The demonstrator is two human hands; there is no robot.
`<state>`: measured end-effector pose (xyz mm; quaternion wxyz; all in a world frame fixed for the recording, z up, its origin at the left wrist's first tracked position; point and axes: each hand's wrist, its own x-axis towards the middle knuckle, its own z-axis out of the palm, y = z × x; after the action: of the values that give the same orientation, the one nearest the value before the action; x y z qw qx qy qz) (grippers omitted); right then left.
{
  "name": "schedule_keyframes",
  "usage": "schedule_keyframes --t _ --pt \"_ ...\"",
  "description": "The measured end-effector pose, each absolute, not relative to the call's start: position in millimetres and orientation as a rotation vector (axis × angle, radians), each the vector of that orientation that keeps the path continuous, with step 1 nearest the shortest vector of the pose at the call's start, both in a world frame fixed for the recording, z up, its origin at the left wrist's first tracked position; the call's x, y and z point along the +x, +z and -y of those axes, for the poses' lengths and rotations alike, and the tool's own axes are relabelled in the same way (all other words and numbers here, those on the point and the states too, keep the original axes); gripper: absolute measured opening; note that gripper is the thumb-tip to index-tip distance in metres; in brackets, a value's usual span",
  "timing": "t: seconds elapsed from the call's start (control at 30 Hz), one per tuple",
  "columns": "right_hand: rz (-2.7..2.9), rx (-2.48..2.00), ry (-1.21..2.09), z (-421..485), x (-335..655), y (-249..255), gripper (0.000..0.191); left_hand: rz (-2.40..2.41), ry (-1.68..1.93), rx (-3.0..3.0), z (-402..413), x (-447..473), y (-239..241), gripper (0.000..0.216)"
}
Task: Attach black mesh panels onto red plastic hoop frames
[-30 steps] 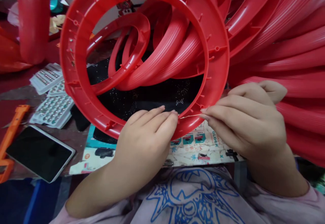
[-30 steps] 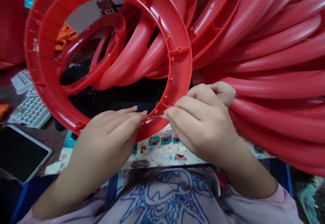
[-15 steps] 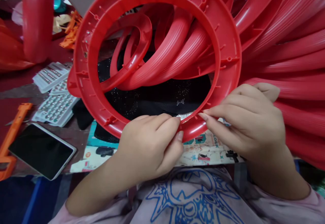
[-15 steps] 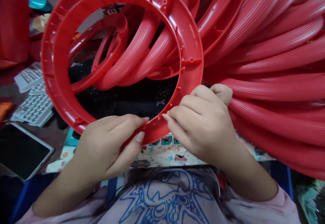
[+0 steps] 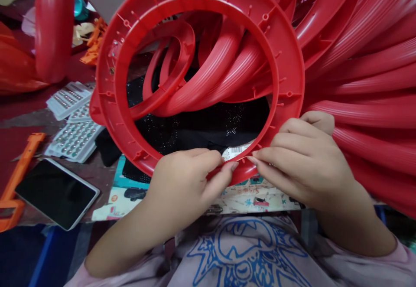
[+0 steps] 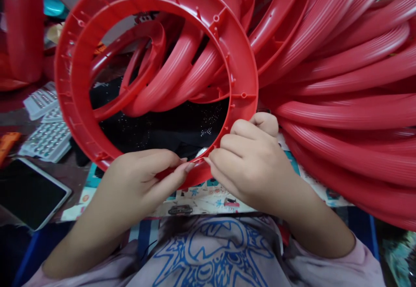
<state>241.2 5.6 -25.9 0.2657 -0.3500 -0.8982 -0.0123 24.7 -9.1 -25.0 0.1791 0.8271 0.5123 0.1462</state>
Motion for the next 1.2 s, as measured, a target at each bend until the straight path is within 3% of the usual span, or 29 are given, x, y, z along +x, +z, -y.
schedule_keyframes --t 0.2,0.43,0.57,0.87,1.2 --pt "2.407 -0.932 -0.110 -5.2 237.3 -25.7 0.031 -1.460 0.355 2.342 7.5 23.3 -26.8 0.038" --pt "2.308 -1.038 -0.134 0.9 232.2 -27.9 0.032 -1.486 0.575 2.769 10.0 27.2 -33.2 0.038" --pt "2.355 -0.986 -0.047 -0.7 239.6 -26.3 0.021 -1.416 0.577 2.872 7.2 23.4 -36.6 0.021" --pt "2.407 -0.927 -0.211 -6.5 260.0 -22.6 0.006 -1.219 0.509 2.965 3.7 16.1 -32.6 0.023" --pt "2.370 -1.006 -0.351 -6.6 249.0 -32.2 0.012 -1.175 0.362 2.965 6.9 21.2 -34.3 0.020"
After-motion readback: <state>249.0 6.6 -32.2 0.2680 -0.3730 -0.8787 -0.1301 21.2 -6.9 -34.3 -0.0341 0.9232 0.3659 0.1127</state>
